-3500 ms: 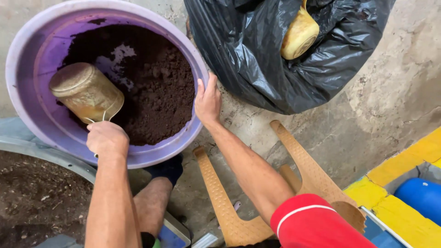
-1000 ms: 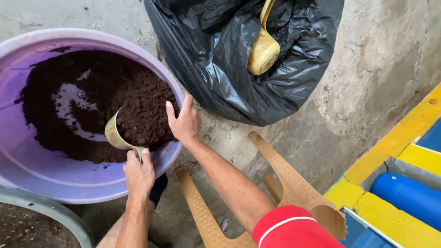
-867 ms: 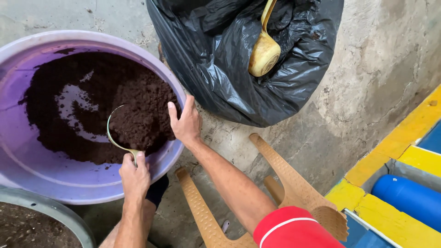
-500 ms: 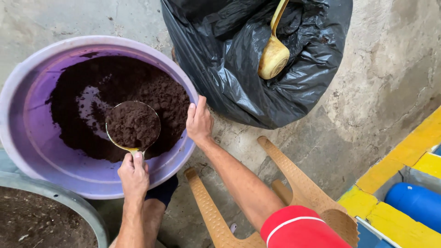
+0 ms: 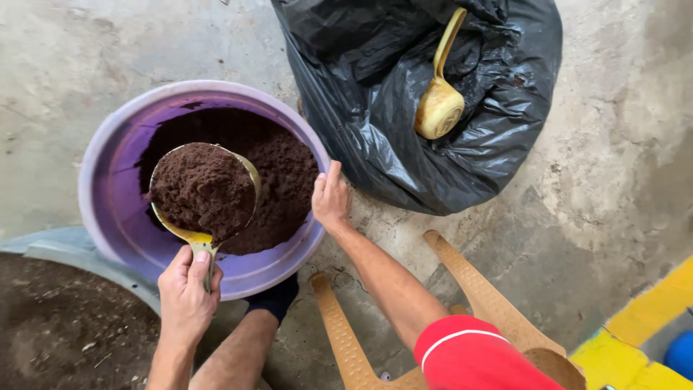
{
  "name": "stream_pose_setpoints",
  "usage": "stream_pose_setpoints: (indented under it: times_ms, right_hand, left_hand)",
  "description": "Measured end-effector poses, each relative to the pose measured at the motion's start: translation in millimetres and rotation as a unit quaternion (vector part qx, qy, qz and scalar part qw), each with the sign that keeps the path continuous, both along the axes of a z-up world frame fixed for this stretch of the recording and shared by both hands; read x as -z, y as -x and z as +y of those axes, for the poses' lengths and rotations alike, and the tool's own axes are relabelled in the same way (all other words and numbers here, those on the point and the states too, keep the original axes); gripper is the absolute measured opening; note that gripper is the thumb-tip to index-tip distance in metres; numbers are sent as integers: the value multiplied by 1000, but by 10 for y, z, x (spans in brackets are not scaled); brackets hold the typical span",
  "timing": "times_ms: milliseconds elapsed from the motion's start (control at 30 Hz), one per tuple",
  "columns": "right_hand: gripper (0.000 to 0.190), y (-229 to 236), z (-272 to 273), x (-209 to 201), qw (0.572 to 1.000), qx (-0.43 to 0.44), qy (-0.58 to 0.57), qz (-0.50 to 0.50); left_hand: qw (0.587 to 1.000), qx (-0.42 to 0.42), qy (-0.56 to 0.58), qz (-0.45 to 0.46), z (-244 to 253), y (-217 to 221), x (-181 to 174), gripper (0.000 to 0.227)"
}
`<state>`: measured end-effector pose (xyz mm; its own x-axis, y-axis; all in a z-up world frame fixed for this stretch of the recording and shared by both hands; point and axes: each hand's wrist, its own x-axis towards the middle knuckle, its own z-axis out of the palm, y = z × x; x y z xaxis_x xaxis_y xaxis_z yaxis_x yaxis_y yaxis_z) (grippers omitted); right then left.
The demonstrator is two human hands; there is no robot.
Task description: Measuring and mixing soil components on a scale.
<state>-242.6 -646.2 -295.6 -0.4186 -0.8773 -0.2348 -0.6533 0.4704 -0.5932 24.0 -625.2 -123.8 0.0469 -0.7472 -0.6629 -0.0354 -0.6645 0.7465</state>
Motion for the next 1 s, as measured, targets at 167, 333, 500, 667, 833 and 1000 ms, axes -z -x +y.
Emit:
stream_pose_setpoints:
  times_ms: [167,333,500,667,833,1000]
  right_hand:
    - [38,16,18,115,1000,-6,28,12]
    - [35,24,-52,46,999,-3,-30,23]
    - [40,223,-105,248,991,-47,-89,-92]
    - [68,498,-195,475,982,-142,-109,-57]
    - [51,176,-147,-1557,972,-219,39,-71]
    - [19,-458,-209,-2607,902,-320,115,-267]
  left_hand:
    - [998,-11,-44,-43,-11,-226,-978,27]
    - [996,-79,-31,4,352,-584,-1670,26]
    - [977,-211,-19,4,992,-997,-2284,27]
    - [944,-327,36,-23,1838,-1278,-2875,26]
    - [920,-386,29,-56,3074,-1376,-3181,25]
    - [887,-456,39,-57,4342,-1085,-3316,24]
